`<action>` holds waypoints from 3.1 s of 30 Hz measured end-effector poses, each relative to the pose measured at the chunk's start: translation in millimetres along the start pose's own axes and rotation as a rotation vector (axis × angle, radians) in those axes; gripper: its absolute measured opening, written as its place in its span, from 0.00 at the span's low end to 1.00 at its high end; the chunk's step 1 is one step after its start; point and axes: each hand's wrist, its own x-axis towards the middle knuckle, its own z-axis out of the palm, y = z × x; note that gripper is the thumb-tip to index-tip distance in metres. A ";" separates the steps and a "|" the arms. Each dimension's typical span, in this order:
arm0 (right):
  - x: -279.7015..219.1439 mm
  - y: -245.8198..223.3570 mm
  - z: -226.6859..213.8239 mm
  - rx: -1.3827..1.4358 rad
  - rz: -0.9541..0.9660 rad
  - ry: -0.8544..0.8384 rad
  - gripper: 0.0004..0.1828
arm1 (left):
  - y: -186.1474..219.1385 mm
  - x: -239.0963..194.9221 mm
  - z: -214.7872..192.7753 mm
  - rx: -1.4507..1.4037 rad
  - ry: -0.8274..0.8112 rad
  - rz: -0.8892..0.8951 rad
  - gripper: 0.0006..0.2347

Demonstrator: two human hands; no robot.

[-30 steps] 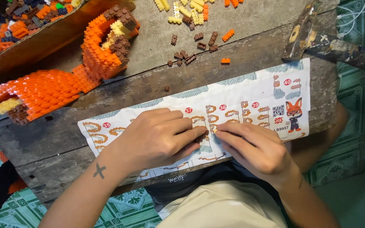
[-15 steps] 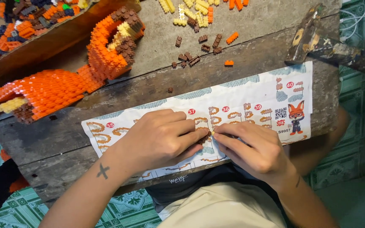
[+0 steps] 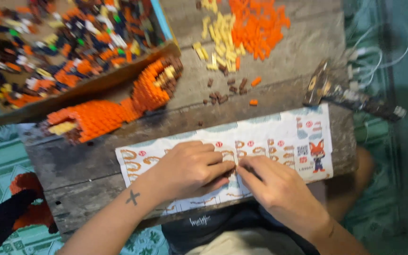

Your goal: The person uses a hammer to tap and separate a large orange micro-bead assembly, then consults an instruction sheet and assembles small brown, yellow, and orange bead pieces into a curved segment. The person places the completed segment next to the larger assembly.

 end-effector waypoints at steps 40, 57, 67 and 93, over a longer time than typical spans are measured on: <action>242.0 109.5 -23.8 -0.361 -0.043 0.038 0.10 | 4.8 -7.3 12.2 0.048 0.049 0.020 0.06; 152.0 84.2 -54.7 -0.500 -0.231 0.094 0.07 | 1.3 -0.4 -11.6 -0.028 0.543 -0.288 0.16; 153.0 77.2 -54.9 -0.161 -0.189 0.150 0.08 | -9.6 -7.8 -14.5 -0.257 0.851 -0.435 0.09; 65.8 20.3 -17.6 0.438 0.088 0.125 0.12 | 4.3 0.7 -12.5 -0.096 0.339 -0.156 0.10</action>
